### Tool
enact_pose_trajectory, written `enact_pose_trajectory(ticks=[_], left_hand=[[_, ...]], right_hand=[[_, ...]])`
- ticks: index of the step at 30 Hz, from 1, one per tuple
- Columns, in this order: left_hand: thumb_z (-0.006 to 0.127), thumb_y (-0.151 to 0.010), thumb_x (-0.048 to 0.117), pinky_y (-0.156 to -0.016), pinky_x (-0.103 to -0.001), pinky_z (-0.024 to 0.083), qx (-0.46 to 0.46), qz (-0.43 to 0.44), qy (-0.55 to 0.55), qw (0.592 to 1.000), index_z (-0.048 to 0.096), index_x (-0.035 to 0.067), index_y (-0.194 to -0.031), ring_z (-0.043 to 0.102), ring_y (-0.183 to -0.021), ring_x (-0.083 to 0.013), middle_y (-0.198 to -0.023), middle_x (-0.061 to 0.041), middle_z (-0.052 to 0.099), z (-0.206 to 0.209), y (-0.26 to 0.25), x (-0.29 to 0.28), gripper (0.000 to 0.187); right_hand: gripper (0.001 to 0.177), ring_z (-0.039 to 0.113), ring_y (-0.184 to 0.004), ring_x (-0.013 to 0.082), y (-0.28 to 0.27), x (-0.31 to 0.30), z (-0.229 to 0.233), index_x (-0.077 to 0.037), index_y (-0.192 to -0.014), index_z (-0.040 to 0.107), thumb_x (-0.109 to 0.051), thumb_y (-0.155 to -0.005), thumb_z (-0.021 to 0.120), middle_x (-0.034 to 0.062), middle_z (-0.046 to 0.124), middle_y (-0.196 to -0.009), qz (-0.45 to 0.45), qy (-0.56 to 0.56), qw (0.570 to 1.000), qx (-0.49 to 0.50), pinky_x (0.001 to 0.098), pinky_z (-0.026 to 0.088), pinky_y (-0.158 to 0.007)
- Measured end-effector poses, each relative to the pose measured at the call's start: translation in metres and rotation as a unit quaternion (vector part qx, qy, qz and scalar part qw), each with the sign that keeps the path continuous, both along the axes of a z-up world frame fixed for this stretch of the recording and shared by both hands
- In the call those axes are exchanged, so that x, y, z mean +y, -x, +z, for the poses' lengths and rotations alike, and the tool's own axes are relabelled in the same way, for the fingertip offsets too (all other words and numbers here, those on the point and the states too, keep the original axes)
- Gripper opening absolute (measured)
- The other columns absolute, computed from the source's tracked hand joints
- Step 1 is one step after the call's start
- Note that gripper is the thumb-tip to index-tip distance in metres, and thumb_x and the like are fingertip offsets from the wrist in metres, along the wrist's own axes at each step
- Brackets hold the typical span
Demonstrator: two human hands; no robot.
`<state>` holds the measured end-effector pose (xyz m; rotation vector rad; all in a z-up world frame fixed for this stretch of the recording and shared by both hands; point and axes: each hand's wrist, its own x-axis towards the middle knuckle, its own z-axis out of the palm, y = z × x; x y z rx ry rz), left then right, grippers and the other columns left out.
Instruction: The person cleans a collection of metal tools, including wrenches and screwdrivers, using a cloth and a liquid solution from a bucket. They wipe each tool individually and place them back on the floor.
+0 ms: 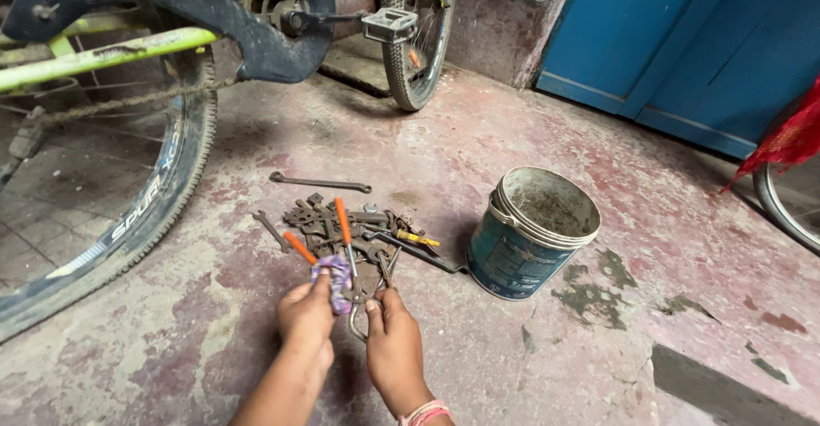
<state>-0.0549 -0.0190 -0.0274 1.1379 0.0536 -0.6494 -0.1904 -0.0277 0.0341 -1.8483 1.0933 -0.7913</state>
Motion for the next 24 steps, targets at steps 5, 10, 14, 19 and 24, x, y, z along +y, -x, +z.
enact_pose_trajectory(ticks=[5, 10, 14, 19, 24], left_hand=[[0.066, -0.097, 0.024, -0.058, -0.029, 0.051, 0.078, -0.012, -0.001, 0.997, 0.07, 0.008, -0.095, 0.061, -0.063, -0.0122, -0.078, 0.0, 0.07, 0.005, -0.006, 0.007, 0.016], [0.072, -0.097, 0.023, -0.051, -0.029, 0.039, 0.046, -0.021, -0.024, 0.998, 0.072, 0.004, -0.092, 0.055, -0.06, -0.0139, -0.076, -0.003, 0.068, -0.015, 0.018, -0.002, 0.02], [0.066, -0.1, 0.025, -0.05, -0.03, 0.04, 0.043, -0.015, 0.021, 0.999, 0.071, 0.003, -0.093, 0.057, -0.06, -0.0143, -0.077, -0.004, 0.069, -0.025, 0.006, -0.011, 0.024], [0.062, -0.101, 0.024, -0.054, -0.029, 0.052, 0.072, -0.007, 0.023, 0.997, 0.069, 0.005, -0.101, 0.059, -0.062, -0.0133, -0.085, -0.004, 0.069, -0.008, -0.014, -0.007, 0.02], [0.067, -0.098, 0.02, -0.052, -0.029, 0.044, 0.081, -0.005, -0.006, 0.997, 0.072, 0.004, -0.101, 0.059, -0.061, -0.0129, -0.082, -0.004, 0.071, -0.004, 0.014, -0.003, 0.016]], right_hand=[[0.019, 0.064, -0.064, 0.0317, 0.002, 0.002, 0.004, -0.007, -0.103, 0.063, -0.025, -0.097, 0.06, 0.018, 0.065, -0.072, 0.006, 0.002, 1.0, 0.015, 0.0428, 0.049, -0.063], [0.019, 0.069, -0.075, 0.036, -0.001, -0.003, -0.007, -0.008, -0.106, 0.064, -0.024, -0.096, 0.061, 0.0187, 0.07, -0.081, -0.009, 0.057, 0.998, 0.0, 0.0454, 0.051, -0.068], [0.02, 0.069, -0.076, 0.0384, 0.0, -0.004, -0.001, -0.007, -0.106, 0.063, -0.025, -0.097, 0.06, 0.0206, 0.07, -0.081, -0.006, 0.038, 0.999, 0.028, 0.0462, 0.051, -0.069], [0.02, 0.068, -0.074, 0.0387, 0.002, 0.003, 0.007, -0.008, -0.107, 0.063, -0.025, -0.097, 0.06, 0.0216, 0.069, -0.078, -0.002, 0.036, 0.998, 0.042, 0.047, 0.051, -0.068], [0.02, 0.068, -0.072, 0.0393, 0.002, 0.001, 0.005, -0.006, -0.106, 0.064, -0.024, -0.097, 0.061, 0.0209, 0.069, -0.078, -0.013, 0.028, 0.999, 0.035, 0.0469, 0.05, -0.067]])
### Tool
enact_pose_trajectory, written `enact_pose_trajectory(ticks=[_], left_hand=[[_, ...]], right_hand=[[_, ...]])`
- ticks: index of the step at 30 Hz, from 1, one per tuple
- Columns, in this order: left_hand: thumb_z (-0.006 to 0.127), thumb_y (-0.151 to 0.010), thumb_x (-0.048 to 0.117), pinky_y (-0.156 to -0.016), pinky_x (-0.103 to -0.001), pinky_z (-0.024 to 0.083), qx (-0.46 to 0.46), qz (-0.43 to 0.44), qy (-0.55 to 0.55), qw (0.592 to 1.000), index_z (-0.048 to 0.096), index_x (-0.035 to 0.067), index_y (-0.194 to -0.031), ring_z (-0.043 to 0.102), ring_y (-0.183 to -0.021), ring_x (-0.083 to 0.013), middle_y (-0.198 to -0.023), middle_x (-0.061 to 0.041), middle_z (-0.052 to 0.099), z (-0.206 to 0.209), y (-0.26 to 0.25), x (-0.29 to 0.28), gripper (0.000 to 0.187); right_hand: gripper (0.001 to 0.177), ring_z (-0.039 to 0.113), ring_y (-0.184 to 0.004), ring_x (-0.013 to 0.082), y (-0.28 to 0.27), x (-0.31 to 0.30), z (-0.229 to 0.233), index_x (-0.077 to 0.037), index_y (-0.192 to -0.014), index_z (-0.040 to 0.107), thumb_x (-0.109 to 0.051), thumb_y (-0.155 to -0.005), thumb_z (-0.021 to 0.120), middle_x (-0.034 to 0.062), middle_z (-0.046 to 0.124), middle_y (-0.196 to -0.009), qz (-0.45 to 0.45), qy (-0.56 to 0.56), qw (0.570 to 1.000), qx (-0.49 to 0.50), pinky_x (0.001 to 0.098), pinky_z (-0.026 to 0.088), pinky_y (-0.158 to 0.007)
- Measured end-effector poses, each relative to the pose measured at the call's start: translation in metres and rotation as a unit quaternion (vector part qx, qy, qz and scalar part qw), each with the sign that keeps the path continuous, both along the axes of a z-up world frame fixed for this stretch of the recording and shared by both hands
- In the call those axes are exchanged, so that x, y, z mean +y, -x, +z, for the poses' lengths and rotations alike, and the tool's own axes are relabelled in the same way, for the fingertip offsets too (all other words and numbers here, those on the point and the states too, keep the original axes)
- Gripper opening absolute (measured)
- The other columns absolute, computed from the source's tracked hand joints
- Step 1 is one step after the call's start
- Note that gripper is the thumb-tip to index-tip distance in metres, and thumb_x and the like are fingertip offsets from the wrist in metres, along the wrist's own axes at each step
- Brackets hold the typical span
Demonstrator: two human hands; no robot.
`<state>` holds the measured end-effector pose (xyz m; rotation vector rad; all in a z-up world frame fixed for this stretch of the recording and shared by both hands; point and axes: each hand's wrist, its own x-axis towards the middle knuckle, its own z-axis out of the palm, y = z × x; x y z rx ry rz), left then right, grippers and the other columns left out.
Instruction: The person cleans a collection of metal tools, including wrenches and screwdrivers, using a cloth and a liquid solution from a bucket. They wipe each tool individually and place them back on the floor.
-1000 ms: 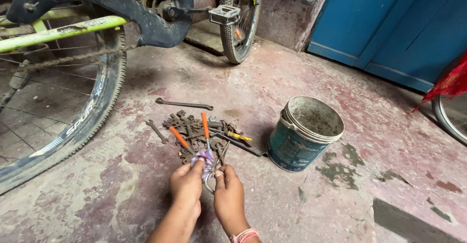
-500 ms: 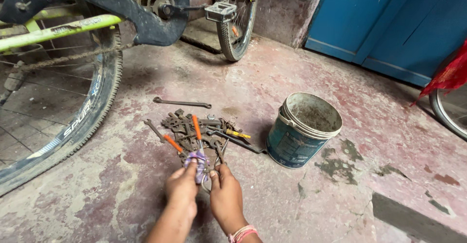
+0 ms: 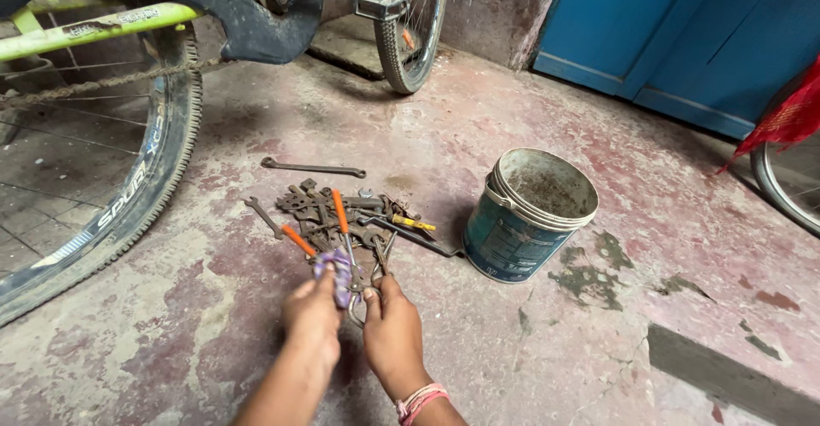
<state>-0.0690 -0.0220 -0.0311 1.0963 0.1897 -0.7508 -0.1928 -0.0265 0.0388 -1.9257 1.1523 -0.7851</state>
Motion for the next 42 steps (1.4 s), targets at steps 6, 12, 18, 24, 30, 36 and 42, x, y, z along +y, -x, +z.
enact_pose_trajectory(ticks=[6, 12, 18, 24, 30, 36, 42], left_hand=[[0.069, -0.098, 0.023, -0.05, -0.029, 0.044, -0.005, -0.008, 0.03, 1.0, 0.073, 0.001, -0.097, 0.058, -0.059, -0.0127, -0.077, -0.003, 0.068, -0.019, 0.0, -0.005, 0.022], [0.066, -0.099, 0.021, -0.056, -0.031, 0.051, 0.02, 0.014, 0.048, 0.999, 0.069, 0.002, -0.101, 0.063, -0.064, -0.0143, -0.084, -0.005, 0.071, -0.005, -0.018, -0.012, 0.019], [0.067, -0.099, 0.022, -0.056, -0.031, 0.049, 0.009, 0.021, 0.03, 0.999, 0.071, 0.004, -0.101, 0.059, -0.063, -0.0144, -0.083, -0.004, 0.07, 0.007, -0.021, 0.0, 0.019], [0.066, -0.099, 0.022, -0.052, -0.029, 0.041, -0.009, -0.05, 0.005, 0.999, 0.075, 0.004, -0.099, 0.055, -0.059, -0.0123, -0.079, -0.003, 0.068, -0.015, 0.01, 0.001, 0.019], [0.068, -0.098, 0.017, -0.055, -0.029, 0.043, -0.163, -0.072, -0.072, 0.981, 0.077, -0.005, -0.093, 0.055, -0.06, -0.0118, -0.075, -0.005, 0.07, -0.011, 0.012, 0.011, 0.024], [0.06, -0.101, 0.021, -0.056, -0.029, 0.045, -0.111, -0.021, 0.018, 0.993, 0.076, 0.0, -0.095, 0.057, -0.059, -0.0118, -0.076, -0.004, 0.071, 0.015, 0.004, 0.015, 0.027], [0.065, -0.097, 0.012, -0.057, -0.033, 0.048, -0.112, -0.064, -0.01, 0.992, 0.077, 0.0, -0.1, 0.06, -0.062, -0.0166, -0.081, -0.007, 0.073, 0.017, -0.002, 0.002, 0.017]], right_hand=[[0.021, 0.069, -0.076, 0.0376, -0.001, -0.002, -0.014, -0.005, -0.108, 0.066, -0.022, -0.096, 0.062, 0.0223, 0.07, -0.081, -0.002, 0.022, 0.999, -0.038, 0.0455, 0.051, -0.067], [0.02, 0.068, -0.068, 0.0349, -0.004, 0.001, -0.004, -0.005, -0.102, 0.066, -0.023, -0.096, 0.061, 0.0196, 0.069, -0.075, -0.005, 0.002, 0.999, -0.045, 0.0446, 0.052, -0.066], [0.019, 0.067, -0.068, 0.0367, -0.006, 0.012, 0.007, -0.007, -0.103, 0.064, -0.024, -0.096, 0.061, 0.0195, 0.069, -0.074, -0.006, 0.008, 1.0, -0.017, 0.0461, 0.051, -0.066], [0.018, 0.07, -0.076, 0.0376, -0.001, 0.007, 0.002, -0.012, -0.106, 0.065, -0.026, -0.095, 0.062, 0.0174, 0.072, -0.079, -0.035, 0.009, 0.999, 0.027, 0.0474, 0.052, -0.068], [0.018, 0.072, -0.079, 0.0367, 0.006, 0.001, -0.007, -0.01, -0.095, 0.066, -0.027, -0.091, 0.067, 0.0159, 0.074, -0.08, -0.05, 0.04, 0.998, -0.002, 0.0464, 0.053, -0.071], [0.017, 0.062, -0.085, 0.0367, 0.015, 0.001, -0.009, -0.008, -0.085, 0.064, -0.023, -0.087, 0.071, 0.0156, 0.065, -0.08, -0.056, 0.182, 0.978, 0.079, 0.0482, 0.046, -0.077], [0.012, 0.062, -0.083, 0.0317, 0.019, 0.004, -0.014, -0.01, -0.082, 0.066, -0.02, -0.084, 0.071, 0.0094, 0.065, -0.081, 0.083, 0.373, 0.919, 0.097, 0.0451, 0.044, -0.075]])
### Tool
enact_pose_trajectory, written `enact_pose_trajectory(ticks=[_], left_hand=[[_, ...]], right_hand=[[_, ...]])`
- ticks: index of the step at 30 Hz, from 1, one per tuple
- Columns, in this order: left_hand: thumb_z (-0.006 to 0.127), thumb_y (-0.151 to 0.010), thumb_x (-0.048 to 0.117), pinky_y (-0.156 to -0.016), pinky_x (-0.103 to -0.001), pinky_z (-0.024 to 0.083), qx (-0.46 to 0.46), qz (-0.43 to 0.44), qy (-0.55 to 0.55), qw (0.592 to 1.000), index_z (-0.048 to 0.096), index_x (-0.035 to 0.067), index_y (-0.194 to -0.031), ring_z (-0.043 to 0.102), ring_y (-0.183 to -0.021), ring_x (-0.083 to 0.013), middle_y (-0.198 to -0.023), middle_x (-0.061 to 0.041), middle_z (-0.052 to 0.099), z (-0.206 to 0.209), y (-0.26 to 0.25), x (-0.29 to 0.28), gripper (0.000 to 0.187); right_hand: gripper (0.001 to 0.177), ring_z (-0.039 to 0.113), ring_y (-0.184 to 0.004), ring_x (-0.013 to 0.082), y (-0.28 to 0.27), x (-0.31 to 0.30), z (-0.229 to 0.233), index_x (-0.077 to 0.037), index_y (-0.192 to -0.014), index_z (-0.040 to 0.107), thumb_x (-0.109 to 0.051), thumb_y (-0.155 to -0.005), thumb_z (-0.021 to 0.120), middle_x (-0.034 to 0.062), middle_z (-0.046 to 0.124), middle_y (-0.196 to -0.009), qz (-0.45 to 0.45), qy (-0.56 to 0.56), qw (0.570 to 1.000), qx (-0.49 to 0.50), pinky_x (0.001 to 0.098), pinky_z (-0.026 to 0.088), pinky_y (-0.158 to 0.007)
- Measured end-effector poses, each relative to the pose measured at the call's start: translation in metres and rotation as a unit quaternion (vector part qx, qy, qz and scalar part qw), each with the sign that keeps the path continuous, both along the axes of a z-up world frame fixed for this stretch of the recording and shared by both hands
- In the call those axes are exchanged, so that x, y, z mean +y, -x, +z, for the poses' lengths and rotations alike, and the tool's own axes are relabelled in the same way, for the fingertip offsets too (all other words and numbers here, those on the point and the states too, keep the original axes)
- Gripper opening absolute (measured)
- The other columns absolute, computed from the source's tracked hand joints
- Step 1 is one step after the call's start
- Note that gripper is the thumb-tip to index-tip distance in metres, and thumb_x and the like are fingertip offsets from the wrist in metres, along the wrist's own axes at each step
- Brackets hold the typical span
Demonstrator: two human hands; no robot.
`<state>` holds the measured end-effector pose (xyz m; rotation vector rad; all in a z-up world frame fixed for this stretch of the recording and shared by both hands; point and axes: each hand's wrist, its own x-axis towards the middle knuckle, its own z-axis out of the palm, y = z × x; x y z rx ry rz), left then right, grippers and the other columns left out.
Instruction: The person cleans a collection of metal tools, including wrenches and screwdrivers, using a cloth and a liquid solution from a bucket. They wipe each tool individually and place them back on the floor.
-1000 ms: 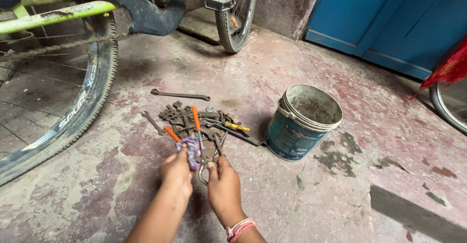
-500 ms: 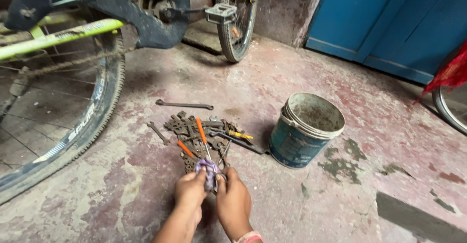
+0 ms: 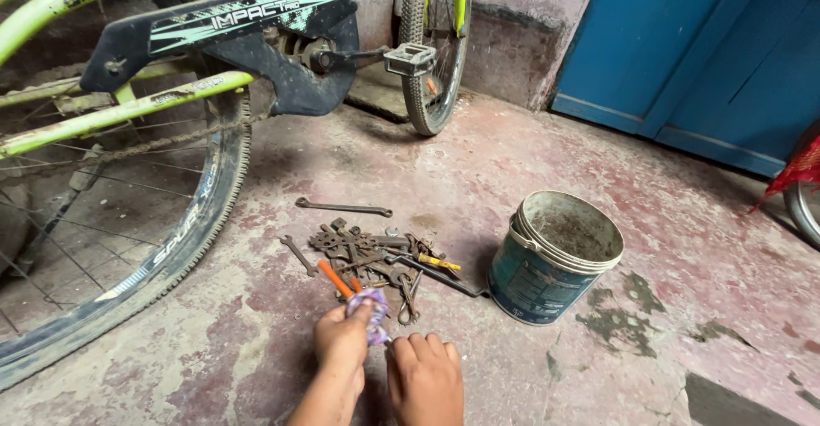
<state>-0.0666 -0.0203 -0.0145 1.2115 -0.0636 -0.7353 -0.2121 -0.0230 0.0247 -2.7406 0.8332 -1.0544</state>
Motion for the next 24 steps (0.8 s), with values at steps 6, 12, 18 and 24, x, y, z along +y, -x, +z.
enact_pose_trajectory(ticks=[6, 12, 18, 24], left_hand=[[0.055, -0.098, 0.004, -0.059, -0.031, 0.046, 0.019, -0.021, 0.041, 0.999, 0.075, 0.001, -0.108, 0.058, -0.067, -0.0165, -0.084, -0.008, 0.071, -0.023, -0.032, 0.01, 0.023], [0.043, -0.097, -0.003, -0.072, -0.033, 0.056, 0.117, -0.061, 0.132, 0.982, 0.065, -0.001, -0.119, 0.066, -0.079, -0.021, -0.092, -0.014, 0.069, 0.005, -0.026, 0.015, 0.031], [0.054, -0.1, 0.009, -0.071, -0.028, 0.05, 0.043, -0.076, 0.125, 0.988, 0.071, -0.001, -0.112, 0.064, -0.076, -0.0125, -0.093, -0.007, 0.074, 0.022, -0.013, 0.019, 0.023], [0.064, -0.095, 0.009, -0.066, -0.026, 0.047, -0.037, -0.085, 0.092, 0.991, 0.077, 0.001, -0.1, 0.062, -0.069, -0.0096, -0.082, -0.003, 0.074, 0.007, 0.001, 0.022, 0.016]], right_hand=[[0.032, 0.066, -0.094, 0.0204, -0.008, -0.022, -0.026, -0.011, -0.11, 0.061, -0.034, -0.089, 0.066, 0.0085, 0.069, -0.103, 0.006, -0.422, 0.878, -0.225, 0.035, 0.054, -0.084], [0.032, 0.063, -0.059, 0.0216, -0.007, -0.032, -0.035, -0.011, -0.113, 0.064, -0.038, -0.094, 0.062, 0.0083, 0.068, -0.08, 0.082, -0.806, 0.559, -0.175, 0.0337, 0.044, -0.048], [0.017, 0.047, -0.042, 0.0115, -0.021, -0.033, -0.054, -0.005, -0.102, 0.069, -0.022, -0.099, 0.065, 0.0003, 0.057, -0.061, 0.088, -0.667, 0.704, -0.228, 0.0272, 0.035, -0.037], [0.01, 0.044, -0.06, 0.0052, -0.023, -0.036, -0.062, -0.003, -0.094, 0.068, -0.012, -0.097, 0.07, -0.0041, 0.053, -0.068, 0.104, -0.567, 0.767, -0.281, 0.0244, 0.035, -0.052]])
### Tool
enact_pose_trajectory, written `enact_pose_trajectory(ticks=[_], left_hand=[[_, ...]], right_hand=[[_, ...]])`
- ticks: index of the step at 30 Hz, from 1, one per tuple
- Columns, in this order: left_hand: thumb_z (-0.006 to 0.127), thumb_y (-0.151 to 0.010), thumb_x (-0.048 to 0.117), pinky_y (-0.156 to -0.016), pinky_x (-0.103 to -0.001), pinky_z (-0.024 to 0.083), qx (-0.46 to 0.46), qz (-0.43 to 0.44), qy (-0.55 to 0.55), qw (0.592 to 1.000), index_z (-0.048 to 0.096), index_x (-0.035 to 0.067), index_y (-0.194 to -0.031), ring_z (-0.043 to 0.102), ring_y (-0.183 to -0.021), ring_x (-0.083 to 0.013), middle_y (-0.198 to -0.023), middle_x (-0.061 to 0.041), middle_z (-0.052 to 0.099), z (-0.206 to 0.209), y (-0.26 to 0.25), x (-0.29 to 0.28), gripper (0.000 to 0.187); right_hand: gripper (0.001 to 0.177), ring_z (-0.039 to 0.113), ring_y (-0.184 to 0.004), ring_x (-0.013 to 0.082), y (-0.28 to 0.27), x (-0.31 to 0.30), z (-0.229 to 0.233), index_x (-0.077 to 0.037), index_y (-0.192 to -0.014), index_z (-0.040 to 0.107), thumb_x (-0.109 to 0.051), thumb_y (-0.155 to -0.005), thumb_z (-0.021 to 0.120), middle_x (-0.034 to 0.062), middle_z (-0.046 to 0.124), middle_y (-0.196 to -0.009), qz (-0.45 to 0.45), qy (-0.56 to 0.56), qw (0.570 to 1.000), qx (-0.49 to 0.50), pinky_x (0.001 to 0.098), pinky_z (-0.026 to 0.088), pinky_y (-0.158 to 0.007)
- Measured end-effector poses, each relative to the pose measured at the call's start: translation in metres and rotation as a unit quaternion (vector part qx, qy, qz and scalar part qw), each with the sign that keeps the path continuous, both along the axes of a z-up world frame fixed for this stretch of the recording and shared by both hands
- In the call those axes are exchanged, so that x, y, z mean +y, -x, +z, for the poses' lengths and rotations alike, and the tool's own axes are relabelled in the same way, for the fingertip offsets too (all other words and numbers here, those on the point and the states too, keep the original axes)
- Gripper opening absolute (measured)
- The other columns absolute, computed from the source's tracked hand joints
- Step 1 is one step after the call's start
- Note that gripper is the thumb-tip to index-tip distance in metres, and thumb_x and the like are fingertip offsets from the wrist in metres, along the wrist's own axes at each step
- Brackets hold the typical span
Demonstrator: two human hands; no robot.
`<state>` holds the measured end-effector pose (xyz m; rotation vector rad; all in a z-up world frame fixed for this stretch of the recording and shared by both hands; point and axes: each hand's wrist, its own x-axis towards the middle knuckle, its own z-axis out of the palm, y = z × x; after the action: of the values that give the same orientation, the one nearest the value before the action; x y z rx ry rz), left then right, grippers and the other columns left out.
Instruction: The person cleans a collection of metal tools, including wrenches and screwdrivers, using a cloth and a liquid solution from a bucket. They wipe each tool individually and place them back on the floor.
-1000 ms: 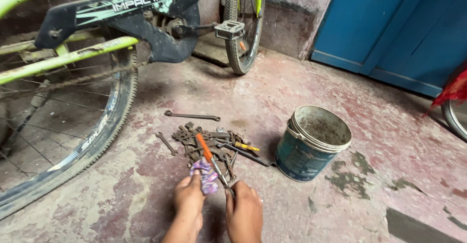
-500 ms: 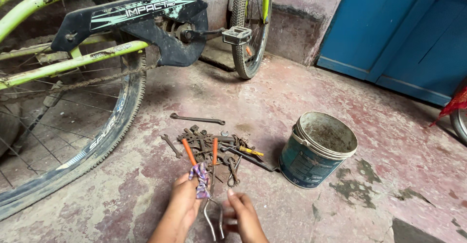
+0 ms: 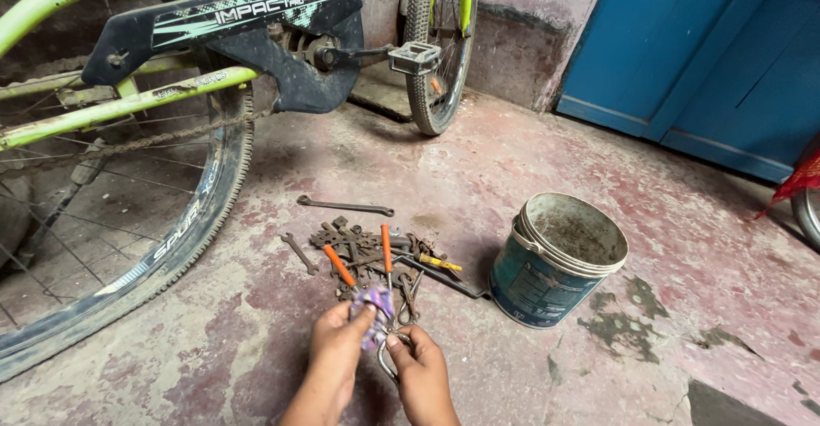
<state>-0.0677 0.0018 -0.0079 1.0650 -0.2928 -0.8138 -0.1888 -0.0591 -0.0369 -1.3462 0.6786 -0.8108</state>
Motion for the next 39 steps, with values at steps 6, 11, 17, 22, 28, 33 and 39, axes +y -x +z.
enact_pose_trajectory(ticks=[6, 11, 17, 22, 28, 33, 39], left_hand=[[0.064, -0.097, 0.012, -0.059, -0.027, 0.043, 0.03, 0.002, -0.009, 1.0, 0.078, 0.001, -0.098, 0.058, -0.063, -0.01, -0.079, -0.004, 0.073, -0.014, 0.005, -0.009, 0.017], [0.062, -0.096, 0.01, -0.057, -0.03, 0.052, 0.124, 0.07, -0.063, 0.988, 0.074, 0.004, -0.097, 0.066, -0.064, -0.0139, -0.082, -0.007, 0.077, 0.006, -0.021, -0.021, 0.013], [0.067, -0.097, 0.017, -0.056, -0.03, 0.047, 0.11, 0.088, -0.079, 0.987, 0.074, 0.005, -0.099, 0.062, -0.063, -0.0143, -0.083, -0.006, 0.074, 0.005, -0.012, -0.019, 0.014], [0.065, -0.098, 0.016, -0.059, -0.026, 0.049, 0.09, 0.065, -0.043, 0.993, 0.078, 0.001, -0.103, 0.065, -0.065, -0.0106, -0.084, -0.005, 0.076, 0.006, 0.006, -0.02, 0.02], [0.062, -0.099, 0.018, -0.058, -0.03, 0.048, 0.114, 0.071, -0.058, 0.989, 0.074, 0.002, -0.103, 0.062, -0.064, -0.0135, -0.083, -0.006, 0.074, 0.023, -0.014, -0.024, 0.02], [0.064, -0.098, 0.018, -0.06, -0.028, 0.047, 0.074, 0.067, -0.064, 0.993, 0.076, 0.002, -0.099, 0.062, -0.064, -0.0126, -0.08, -0.005, 0.075, 0.016, -0.013, -0.025, 0.019], [0.069, -0.096, 0.02, -0.059, -0.029, 0.043, 0.013, 0.026, -0.07, 0.997, 0.078, -0.002, -0.09, 0.058, -0.063, -0.0109, -0.075, -0.004, 0.071, -0.007, 0.013, -0.022, 0.025]], right_hand=[[0.006, 0.05, -0.064, 0.0044, 0.0, 0.005, 0.011, -0.005, -0.091, 0.069, -0.011, -0.093, 0.069, -0.0041, 0.061, -0.071, -0.045, 0.057, 0.997, 0.035, 0.0238, 0.041, -0.057], [0.009, 0.046, -0.062, 0.0084, -0.004, 0.009, 0.016, -0.002, -0.091, 0.069, -0.011, -0.093, 0.07, -0.0016, 0.056, -0.068, -0.046, 0.016, 0.998, 0.045, 0.027, 0.037, -0.055], [0.01, 0.048, -0.066, 0.0079, 0.0, 0.006, 0.02, -0.002, -0.092, 0.07, -0.012, -0.092, 0.07, -0.0023, 0.058, -0.07, -0.049, 0.055, 0.995, 0.066, 0.0263, 0.041, -0.059], [0.009, 0.048, -0.066, 0.008, 0.002, 0.005, 0.024, -0.002, -0.092, 0.07, -0.012, -0.092, 0.07, -0.0024, 0.059, -0.071, -0.054, 0.055, 0.994, 0.072, 0.0264, 0.041, -0.06], [0.012, 0.047, -0.067, 0.0082, -0.004, 0.006, 0.026, -0.001, -0.091, 0.069, -0.013, -0.094, 0.069, -0.0016, 0.057, -0.072, -0.044, 0.06, 0.996, 0.051, 0.0269, 0.041, -0.06], [0.01, 0.047, -0.067, 0.0074, -0.003, 0.005, 0.024, -0.002, -0.092, 0.069, -0.012, -0.093, 0.069, -0.0031, 0.059, -0.073, -0.047, 0.046, 0.997, 0.041, 0.026, 0.041, -0.06], [0.008, 0.047, -0.064, 0.009, 0.0, -0.007, 0.007, -0.002, -0.092, 0.069, -0.01, -0.092, 0.07, -0.0004, 0.057, -0.07, -0.057, 0.032, 0.996, 0.067, 0.0276, 0.039, -0.057]])
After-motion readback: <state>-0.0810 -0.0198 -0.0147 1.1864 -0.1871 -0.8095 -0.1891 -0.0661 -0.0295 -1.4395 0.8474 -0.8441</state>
